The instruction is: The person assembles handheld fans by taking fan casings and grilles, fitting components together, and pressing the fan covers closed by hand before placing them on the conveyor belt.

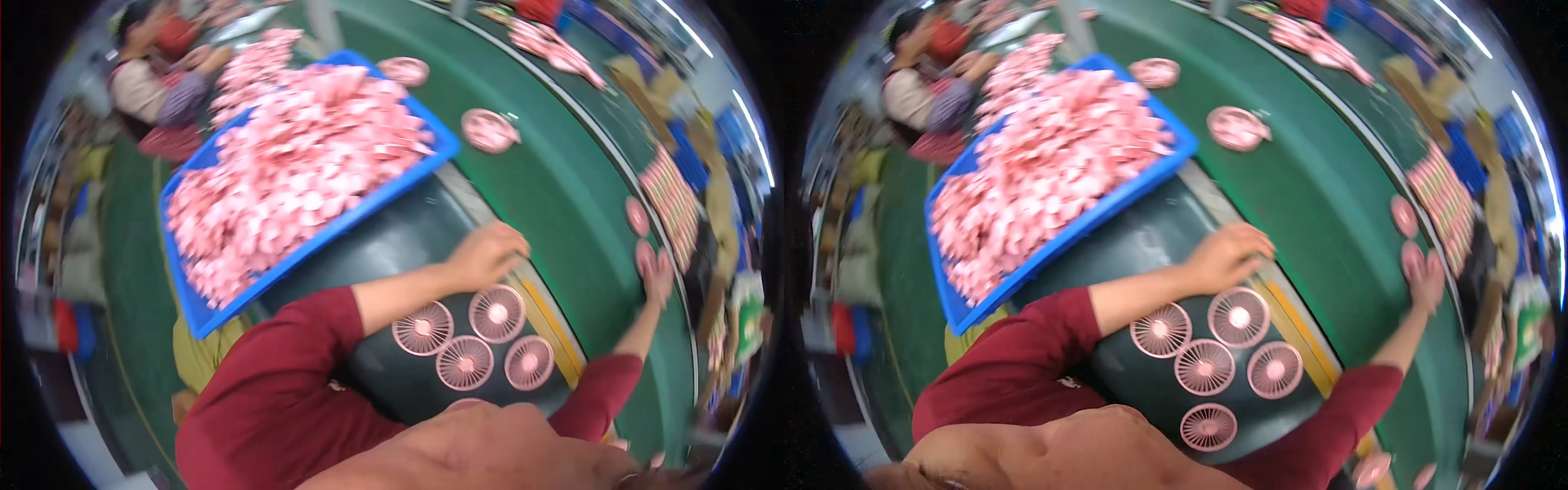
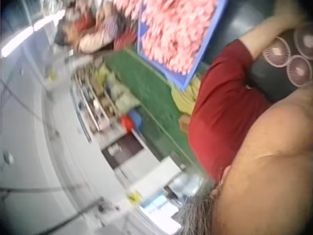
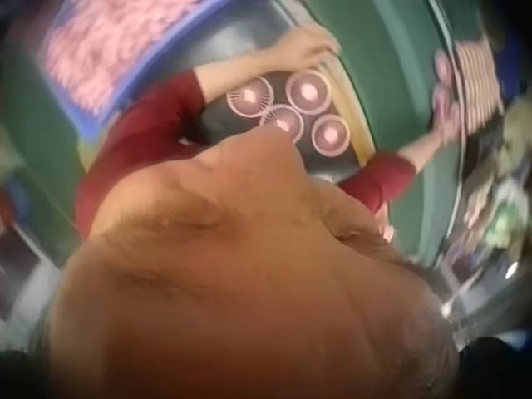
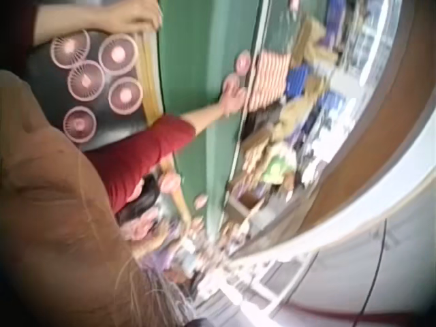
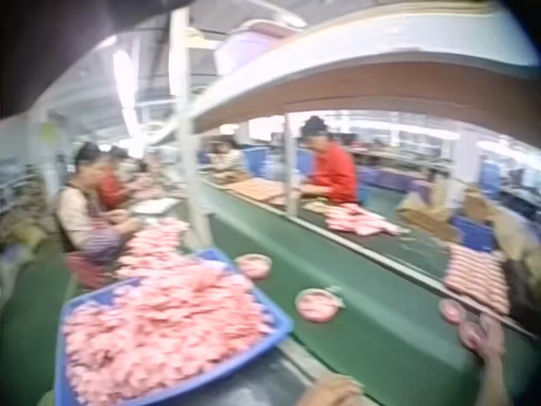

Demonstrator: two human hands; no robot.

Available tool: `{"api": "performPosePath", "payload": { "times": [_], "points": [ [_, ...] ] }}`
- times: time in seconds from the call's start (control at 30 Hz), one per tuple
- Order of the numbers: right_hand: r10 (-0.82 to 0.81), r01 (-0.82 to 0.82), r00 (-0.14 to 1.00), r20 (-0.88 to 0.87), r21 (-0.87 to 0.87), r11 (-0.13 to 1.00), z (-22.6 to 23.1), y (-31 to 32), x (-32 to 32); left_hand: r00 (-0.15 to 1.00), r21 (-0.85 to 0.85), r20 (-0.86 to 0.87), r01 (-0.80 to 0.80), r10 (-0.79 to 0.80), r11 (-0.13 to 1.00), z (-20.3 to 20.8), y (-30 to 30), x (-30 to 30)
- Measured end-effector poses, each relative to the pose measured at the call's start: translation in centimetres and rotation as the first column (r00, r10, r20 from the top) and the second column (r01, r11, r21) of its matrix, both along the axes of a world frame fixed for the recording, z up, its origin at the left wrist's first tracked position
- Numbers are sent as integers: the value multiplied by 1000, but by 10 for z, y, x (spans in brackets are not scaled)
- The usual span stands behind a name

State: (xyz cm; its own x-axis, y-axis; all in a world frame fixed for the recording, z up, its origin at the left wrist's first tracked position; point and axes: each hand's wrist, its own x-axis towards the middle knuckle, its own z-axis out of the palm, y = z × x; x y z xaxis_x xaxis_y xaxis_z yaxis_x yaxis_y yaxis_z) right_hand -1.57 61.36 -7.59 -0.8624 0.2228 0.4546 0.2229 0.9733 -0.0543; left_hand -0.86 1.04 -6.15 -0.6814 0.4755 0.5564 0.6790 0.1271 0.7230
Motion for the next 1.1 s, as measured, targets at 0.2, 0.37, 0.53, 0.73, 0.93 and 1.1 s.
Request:
{"api": "performPosePath", "payload": {
  "times": [0.2,0.37,0.53,0.73,0.93,1.1],
  "points": [
    [-119,122,989,-90,25,992,0,-92,16,997,-33,8,-77,77,997,-3,-16,5],
    [-93,107,992,-88,165,981,-9,-95,35,997,10,-1,-77,77,997,-7,-11,3],
    [-246,231,964,105,134,964,10,-135,57,998,71,-18,-65,66,995,-8,-8,3],
    [157,-119,982,103,-304,945,11,-152,78,997,83,-28,-68,70,994,-7,-7,4],
    [251,-200,965,68,-425,883,30,-264,101,996,87,-32,-82,86,993,-13,-8,3],
    [277,-135,935,222,-498,857,55,-321,115,995,82,-37,-90,93,993,-13,-5,2]
  ]
}}
